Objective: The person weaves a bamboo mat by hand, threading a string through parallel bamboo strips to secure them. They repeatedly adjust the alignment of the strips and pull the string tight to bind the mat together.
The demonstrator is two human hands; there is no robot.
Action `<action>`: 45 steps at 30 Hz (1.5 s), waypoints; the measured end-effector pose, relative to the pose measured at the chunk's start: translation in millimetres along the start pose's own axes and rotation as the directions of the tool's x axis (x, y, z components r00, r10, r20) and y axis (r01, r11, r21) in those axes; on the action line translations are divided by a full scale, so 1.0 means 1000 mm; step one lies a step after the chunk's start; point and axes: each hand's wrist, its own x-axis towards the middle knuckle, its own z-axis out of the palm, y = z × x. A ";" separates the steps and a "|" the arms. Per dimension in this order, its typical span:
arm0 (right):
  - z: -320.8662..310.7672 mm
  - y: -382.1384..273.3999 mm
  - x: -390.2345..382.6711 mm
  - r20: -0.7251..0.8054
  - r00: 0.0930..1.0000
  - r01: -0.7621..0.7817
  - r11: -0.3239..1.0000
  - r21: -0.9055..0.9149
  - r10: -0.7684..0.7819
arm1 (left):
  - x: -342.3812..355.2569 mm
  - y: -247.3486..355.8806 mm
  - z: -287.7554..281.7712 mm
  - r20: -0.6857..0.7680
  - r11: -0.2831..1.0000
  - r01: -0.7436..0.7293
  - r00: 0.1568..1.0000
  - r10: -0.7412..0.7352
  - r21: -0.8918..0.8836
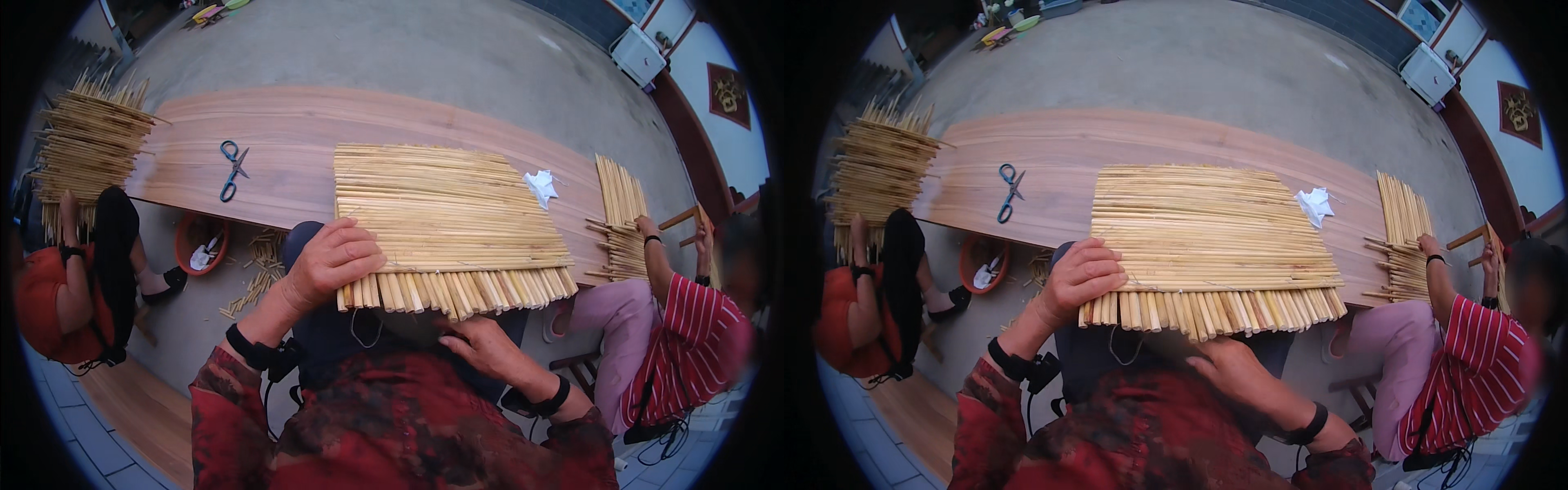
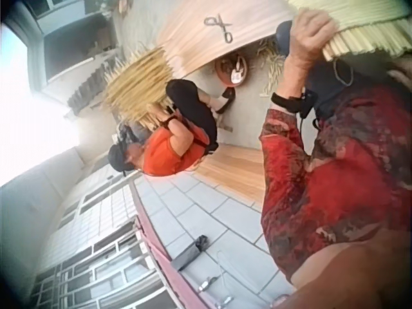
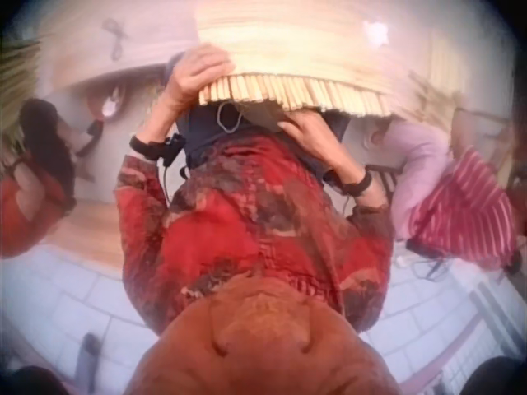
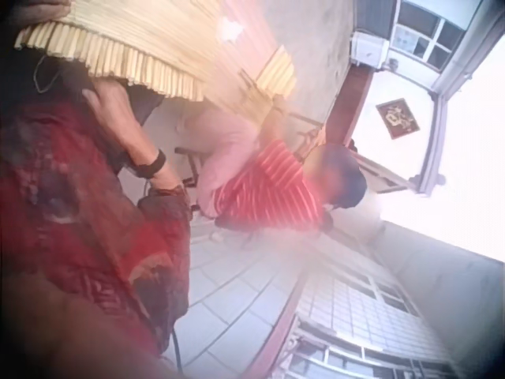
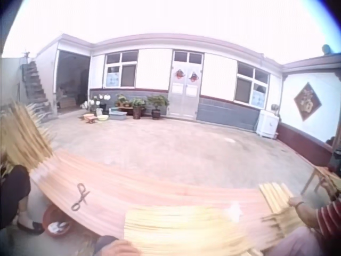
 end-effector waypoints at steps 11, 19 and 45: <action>-0.035 -0.043 0.096 -0.048 0.948 0.294 0.923 -0.247 -0.315 | -0.019 0.012 0.007 -0.034 0.999 -0.038 0.999 0.038 0.017; -0.021 -0.039 0.113 0.050 0.905 0.408 0.832 -0.376 -0.422 | -0.025 0.010 0.010 -0.071 0.996 -0.039 0.997 0.034 -0.079; -0.081 -0.119 0.137 -0.050 0.974 0.181 0.621 0.763 -0.222 | -0.039 0.002 -0.007 -0.071 0.999 -0.030 0.997 0.031 0.015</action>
